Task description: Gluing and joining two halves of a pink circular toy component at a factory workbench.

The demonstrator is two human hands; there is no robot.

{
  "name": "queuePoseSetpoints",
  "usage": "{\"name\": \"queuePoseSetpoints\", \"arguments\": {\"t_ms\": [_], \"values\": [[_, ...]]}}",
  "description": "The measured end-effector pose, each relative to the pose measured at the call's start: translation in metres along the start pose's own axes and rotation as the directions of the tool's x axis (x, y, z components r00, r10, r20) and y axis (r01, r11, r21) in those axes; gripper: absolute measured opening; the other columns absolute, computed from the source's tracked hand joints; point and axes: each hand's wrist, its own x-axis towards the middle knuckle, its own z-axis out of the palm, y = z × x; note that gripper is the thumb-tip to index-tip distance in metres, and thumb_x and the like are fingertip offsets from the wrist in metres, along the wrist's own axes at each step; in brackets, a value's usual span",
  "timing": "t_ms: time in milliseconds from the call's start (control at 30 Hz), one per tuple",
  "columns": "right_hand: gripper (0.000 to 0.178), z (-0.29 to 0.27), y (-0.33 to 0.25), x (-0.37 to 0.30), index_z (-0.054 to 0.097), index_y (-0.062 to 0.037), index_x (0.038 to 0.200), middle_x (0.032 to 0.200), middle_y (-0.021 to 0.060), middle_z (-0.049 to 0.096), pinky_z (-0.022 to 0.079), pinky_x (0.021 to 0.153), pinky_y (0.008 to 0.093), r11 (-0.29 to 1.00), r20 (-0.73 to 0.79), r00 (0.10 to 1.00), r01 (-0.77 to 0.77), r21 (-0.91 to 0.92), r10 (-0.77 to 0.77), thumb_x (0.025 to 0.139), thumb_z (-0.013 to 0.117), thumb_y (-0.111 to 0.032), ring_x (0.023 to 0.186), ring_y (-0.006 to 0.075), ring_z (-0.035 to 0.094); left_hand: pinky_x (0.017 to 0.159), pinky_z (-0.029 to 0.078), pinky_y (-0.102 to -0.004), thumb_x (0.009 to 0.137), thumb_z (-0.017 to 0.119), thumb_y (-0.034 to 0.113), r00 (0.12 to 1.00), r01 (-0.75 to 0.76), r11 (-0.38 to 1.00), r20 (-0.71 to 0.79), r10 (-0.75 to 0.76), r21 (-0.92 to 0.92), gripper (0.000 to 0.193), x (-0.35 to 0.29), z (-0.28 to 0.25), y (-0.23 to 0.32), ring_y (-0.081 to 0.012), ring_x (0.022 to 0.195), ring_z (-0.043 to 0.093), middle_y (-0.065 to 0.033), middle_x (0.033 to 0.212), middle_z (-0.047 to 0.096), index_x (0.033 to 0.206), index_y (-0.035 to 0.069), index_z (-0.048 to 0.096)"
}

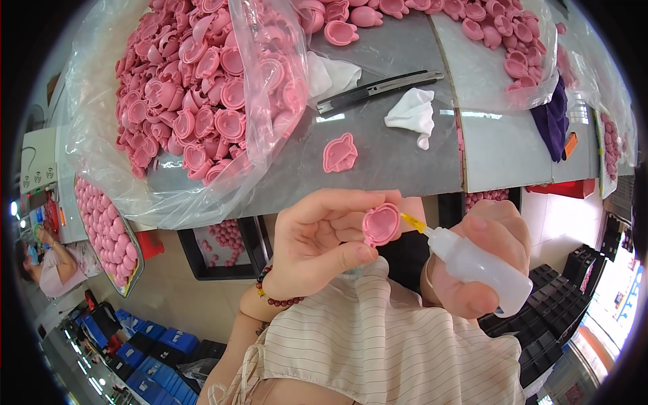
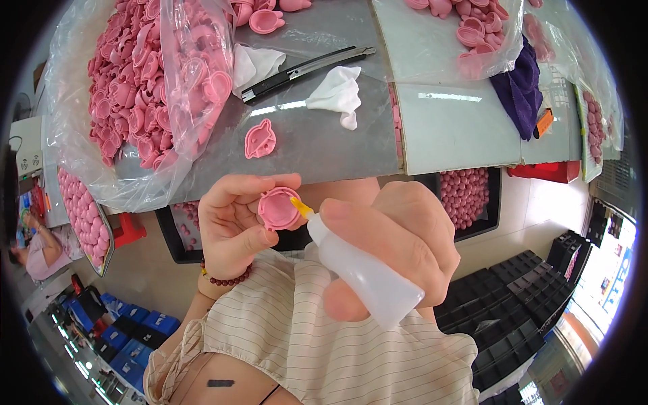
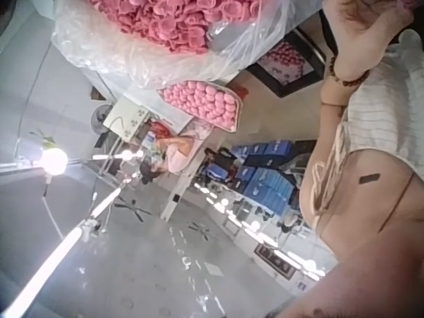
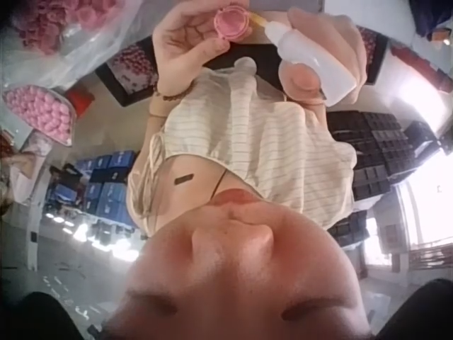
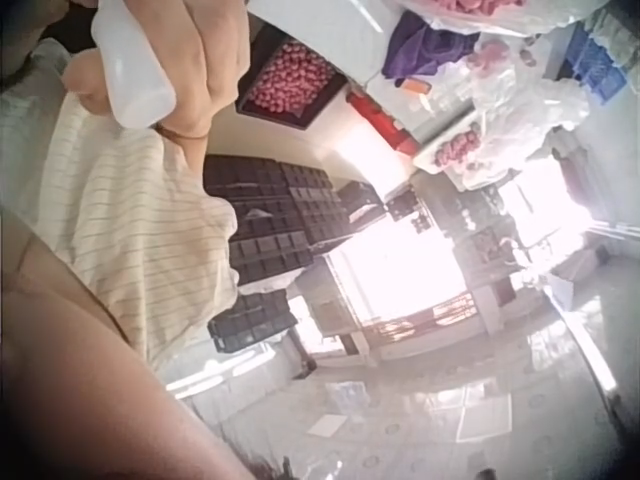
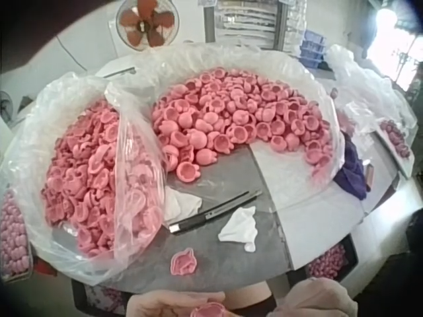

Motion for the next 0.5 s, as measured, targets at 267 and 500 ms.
{"name": "queuePoseSetpoints", "arguments": {"t_ms": [267, 500], "values": [[0.058, 0.002, -0.006, -0.015, 0.054, 0.0060, 0.073, 0.053, 0.0060, 0.039, 0.016, 0.033, 0.0225, 0.999, -0.033, 0.999, -0.037, -0.028, 0.036, 0.082, 0.034, -0.047, 0.038, 0.0113, 0.030, 0.082, 0.044, -0.0306, 0.068, 0.053, -0.015, 0.974, -0.197, 0.980, 0.111, 0.195, 0.005, 0.036, -0.003, -0.009, -0.005, -0.0241, 0.100, 0.050, -0.0253, 0.114, 0.042, 0.102, -0.005, 0.043], [0.055, 0.002, -0.005, -0.022, 0.050, 0.0050, 0.089, 0.060, 0.0051, 0.038, 0.024, 0.038, 0.0223, 0.964, -0.045, 0.991, -0.112, 0.243, 0.126, 0.080, 0.039, -0.048, 0.051, 0.0138, 0.037, 0.081, 0.045, -0.0302, 0.067, 0.056, -0.014, 0.960, -0.275, 0.960, 0.079, 0.270, 0.058, 0.039, -0.004, -0.013, -0.008, -0.0219, 0.098, 0.051, -0.0258, 0.114, 0.042, 0.102, -0.005, 0.043]]}}
